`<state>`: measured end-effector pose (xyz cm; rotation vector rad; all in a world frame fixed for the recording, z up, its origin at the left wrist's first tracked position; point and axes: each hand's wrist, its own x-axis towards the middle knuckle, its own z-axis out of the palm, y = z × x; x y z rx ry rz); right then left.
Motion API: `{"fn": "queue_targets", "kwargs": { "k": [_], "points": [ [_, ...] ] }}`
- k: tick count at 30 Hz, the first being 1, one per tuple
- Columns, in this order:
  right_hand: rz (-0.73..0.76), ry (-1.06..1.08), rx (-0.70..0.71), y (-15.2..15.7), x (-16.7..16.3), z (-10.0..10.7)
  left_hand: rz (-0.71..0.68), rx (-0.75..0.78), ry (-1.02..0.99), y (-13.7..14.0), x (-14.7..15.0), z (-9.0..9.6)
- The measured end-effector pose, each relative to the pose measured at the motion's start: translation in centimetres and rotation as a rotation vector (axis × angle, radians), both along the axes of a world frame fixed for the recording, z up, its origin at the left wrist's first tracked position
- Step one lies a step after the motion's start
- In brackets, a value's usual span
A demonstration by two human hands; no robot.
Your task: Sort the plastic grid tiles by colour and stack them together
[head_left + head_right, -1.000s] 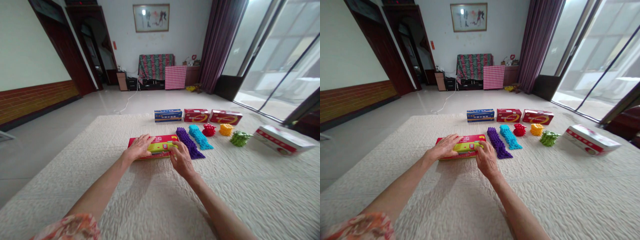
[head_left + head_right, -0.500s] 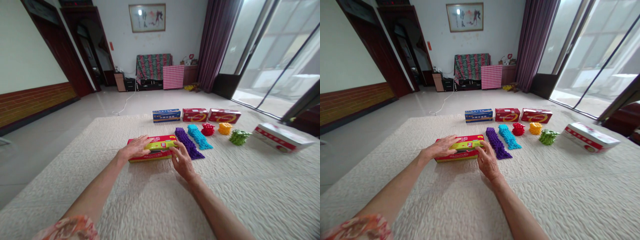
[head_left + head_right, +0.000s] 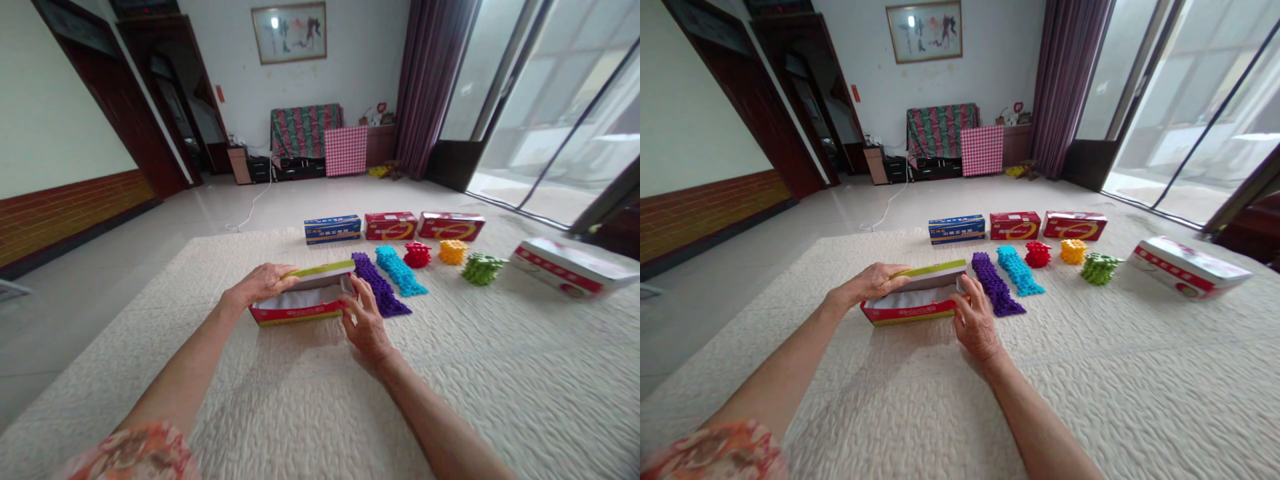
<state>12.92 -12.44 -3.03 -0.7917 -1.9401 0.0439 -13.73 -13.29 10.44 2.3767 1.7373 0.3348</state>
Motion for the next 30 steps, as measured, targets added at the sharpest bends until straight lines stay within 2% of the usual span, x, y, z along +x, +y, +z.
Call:
{"fn": "queue_targets", "kwargs": {
  "k": [4, 8, 13, 18, 22, 25, 30],
  "points": [
    [0.020, -0.005, -0.006, 0.2, 0.1, -0.3, 0.105, 0.235, 0.106, 1.2, -0.4, 0.1],
    [0.053, 0.003, -0.012, 0.3, 0.1, -0.2, 0.165, 0.487, 0.136, 2.7, -0.7, -0.7],
    [0.061, 0.031, 0.021, 0.4, 0.0, -0.1, 0.366, 0.630, 0.080, 4.2, -1.5, -2.6],
    [0.061, 0.023, 0.025, 0.6, 0.1, -0.3, 0.499, 0.642, -0.145, 5.9, -3.6, -4.5],
    [0.062, 0.016, 0.049, 0.8, 0.0, -0.4, 0.559, 0.445, -0.282, 6.7, -5.4, -5.7],
    [0.056, 0.014, 0.051, 0.9, 0.0, -0.5, 0.505, 0.343, -0.170, 6.5, -5.8, -6.0],
    [0.053, 0.015, 0.079, 1.0, -0.1, -0.5, 0.414, 0.505, 0.114, 4.4, -4.2, -4.7]
  ]
}}
